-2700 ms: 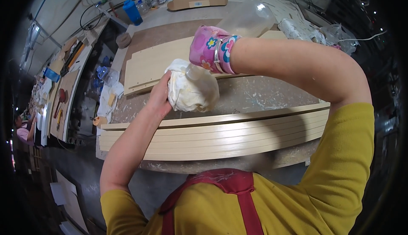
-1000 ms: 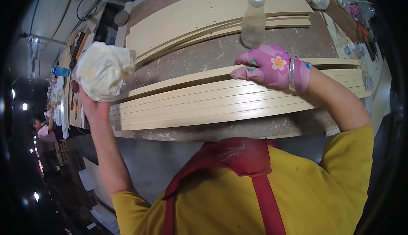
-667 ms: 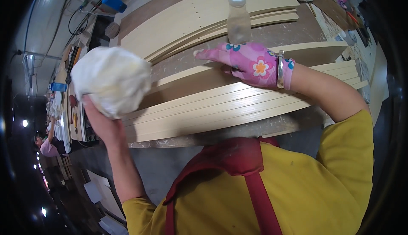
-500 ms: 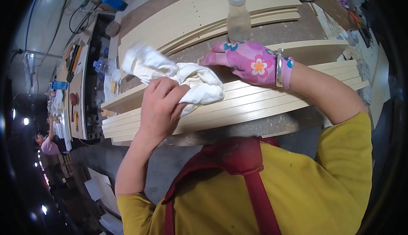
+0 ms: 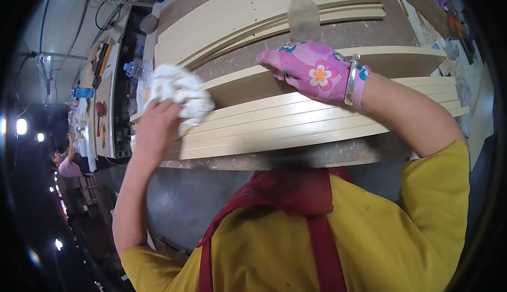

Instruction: The person wipes the surface of several light-colored wooden planks using a white cloth. They repeatedly apply liquid from a clear bottle onto the cloth and wipe each plank individually, stacking them as they finish.

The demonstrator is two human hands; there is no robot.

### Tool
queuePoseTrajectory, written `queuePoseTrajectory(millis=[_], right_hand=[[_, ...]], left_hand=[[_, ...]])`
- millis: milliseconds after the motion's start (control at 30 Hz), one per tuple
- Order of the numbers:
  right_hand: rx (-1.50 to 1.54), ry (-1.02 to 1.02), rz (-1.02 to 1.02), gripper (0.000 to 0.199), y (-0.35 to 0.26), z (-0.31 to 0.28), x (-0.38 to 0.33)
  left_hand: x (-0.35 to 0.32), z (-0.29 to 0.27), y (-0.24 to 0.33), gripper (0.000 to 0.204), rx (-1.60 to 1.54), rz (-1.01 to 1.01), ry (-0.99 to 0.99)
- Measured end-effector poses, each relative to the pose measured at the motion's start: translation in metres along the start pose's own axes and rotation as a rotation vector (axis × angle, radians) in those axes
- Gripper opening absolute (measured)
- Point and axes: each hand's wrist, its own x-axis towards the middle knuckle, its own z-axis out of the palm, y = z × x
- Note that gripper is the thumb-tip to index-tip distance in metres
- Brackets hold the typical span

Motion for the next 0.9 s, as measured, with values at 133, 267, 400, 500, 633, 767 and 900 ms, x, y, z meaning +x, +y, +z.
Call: queuePoseTrajectory(millis=[133, 267, 400, 500, 633, 767, 900], right_hand=[[-0.007, 0.011, -0.056, 0.039, -0.001, 0.003, 0.005], [-0.017, 0.035, -0.079, 0.044, 0.006, 0.008, 0.002], [0.062, 0.012, 0.001, 0.038, -0.002, 0.001, 0.001], [0.073, 0.022, -0.036, 0.038, 0.002, 0.004, 0.004], [0.022, 0.031, -0.072, 0.04, 0.0, 0.003, 0.005], [0.001, 0.033, -0.04, 0.043, -0.012, -0.002, 0.003], [0.031, 0.032, -0.035, 0.044, -0.018, -0.005, 0.008]], left_hand=[[-0.003, -0.007, 0.009, 0.013, 0.003, -0.005, 0.037], [0.02, -0.005, 0.04, 0.014, -0.015, 0.064, 0.066], [-0.052, -0.001, -0.053, 0.018, 0.101, -0.147, -0.05], [-0.055, -0.004, -0.052, 0.018, 0.073, -0.157, -0.003], [-0.022, 0.0, -0.002, 0.016, -0.094, -0.015, 0.105], [-0.067, 0.005, -0.067, 0.019, 0.036, -0.187, 0.066], [-0.084, 0.002, -0.08, 0.02, 0.042, -0.239, 0.032]])
